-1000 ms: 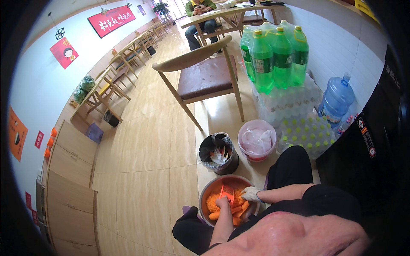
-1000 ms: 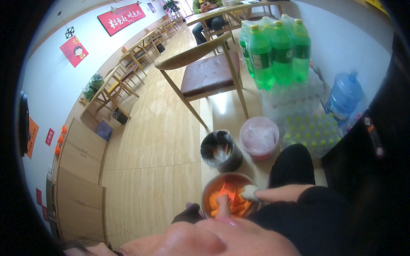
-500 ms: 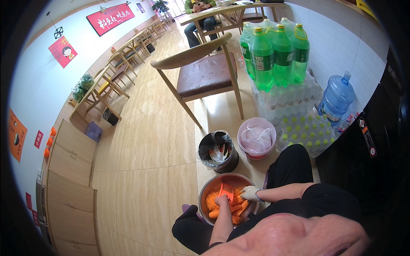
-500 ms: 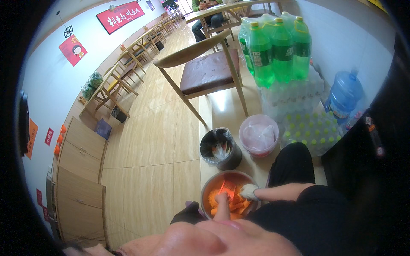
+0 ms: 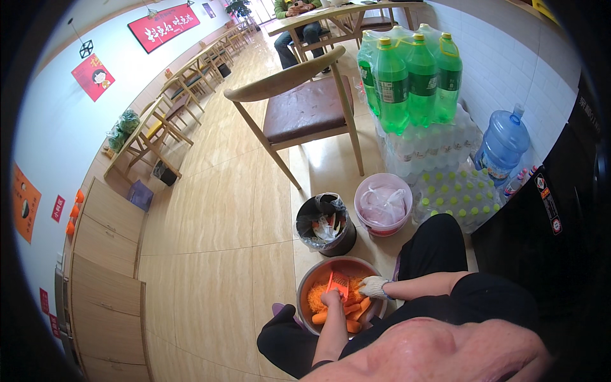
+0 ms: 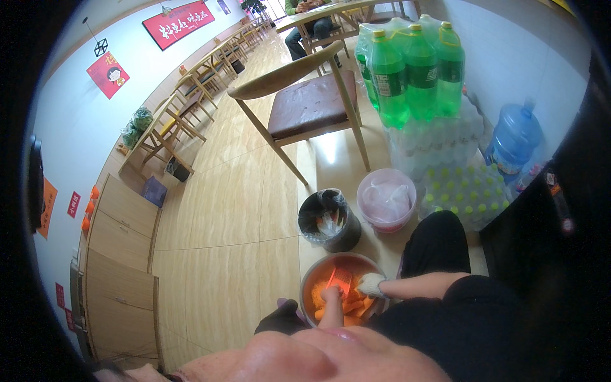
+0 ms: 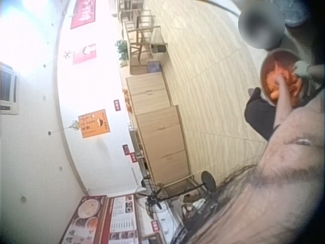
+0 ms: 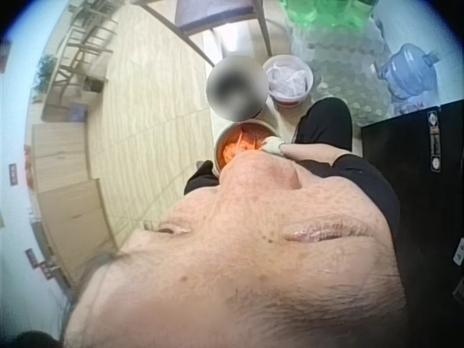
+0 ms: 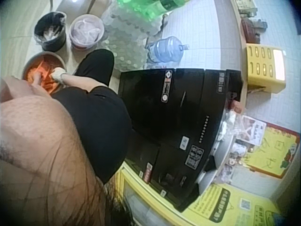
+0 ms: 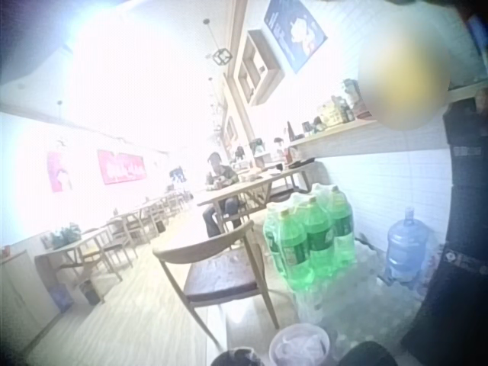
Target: The person sits on the floor and grates multiple carrots into a metal bowl using a handheld grater. The person wears gloves and holds the carrots with one hand while moving them across the grater with the other.
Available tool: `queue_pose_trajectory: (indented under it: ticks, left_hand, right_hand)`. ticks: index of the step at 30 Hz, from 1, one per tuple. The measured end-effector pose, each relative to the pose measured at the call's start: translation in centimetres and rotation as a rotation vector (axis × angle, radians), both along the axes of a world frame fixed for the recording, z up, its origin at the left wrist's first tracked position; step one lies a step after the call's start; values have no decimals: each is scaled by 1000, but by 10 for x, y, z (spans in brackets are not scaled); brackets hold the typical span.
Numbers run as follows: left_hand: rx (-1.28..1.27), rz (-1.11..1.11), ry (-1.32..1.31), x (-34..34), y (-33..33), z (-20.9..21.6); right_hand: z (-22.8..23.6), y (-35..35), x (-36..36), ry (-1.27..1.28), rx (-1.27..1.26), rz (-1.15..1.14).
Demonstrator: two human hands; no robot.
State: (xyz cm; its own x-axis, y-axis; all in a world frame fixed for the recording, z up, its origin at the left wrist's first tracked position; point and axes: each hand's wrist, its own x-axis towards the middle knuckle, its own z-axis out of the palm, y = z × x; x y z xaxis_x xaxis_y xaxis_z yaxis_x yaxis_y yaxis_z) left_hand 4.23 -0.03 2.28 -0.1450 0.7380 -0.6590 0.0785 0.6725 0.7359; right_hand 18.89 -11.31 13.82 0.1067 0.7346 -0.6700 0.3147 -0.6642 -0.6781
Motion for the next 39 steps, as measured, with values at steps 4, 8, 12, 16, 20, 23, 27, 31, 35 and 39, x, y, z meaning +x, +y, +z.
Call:
queue_pose_trajectory:
  ticks: [4, 8, 12, 16, 20, 23, 27, 31, 35, 39]
  left_hand:
    - [-17, 5, -33, -3, 1, -7]
    - [-76, -48, -92, -10, 6, -15]
    - [-95, -22, -36, -9, 8, -23]
    - [-50, -85, 38, -7, 6, -26]
    - [-56, -41, -32, -8, 5, -22]
    - [-70, -35, -45, -8, 4, -19]
    - [-3, -9, 7, -9, 2, -25]
    - [140, -192, 96, -17, 6, -42]
    - [26, -126, 101, -21, 0, -42]
    - [-46, 75, -47, -18, -6, -15]
  right_hand:
    - [-2, -1, 0, -1, 12, 18]
    - [-3, -1, 0, -9, 27, 24]
    - [-2, -1, -1, 22, 15, -1]
    - [-1, -1, 0, 2, 1, -2]
    - [-2, 0, 0, -35, 30, 33]
    - [-9, 0, 0, -2, -21, 3]
    - [-28, 2, 2, -204, 141, 118]
    - [-58, 14, 11, -410, 323, 108]
    - [-81, 43, 13, 64, 108, -375]
    - [-90, 74, -1, -352, 321, -88]
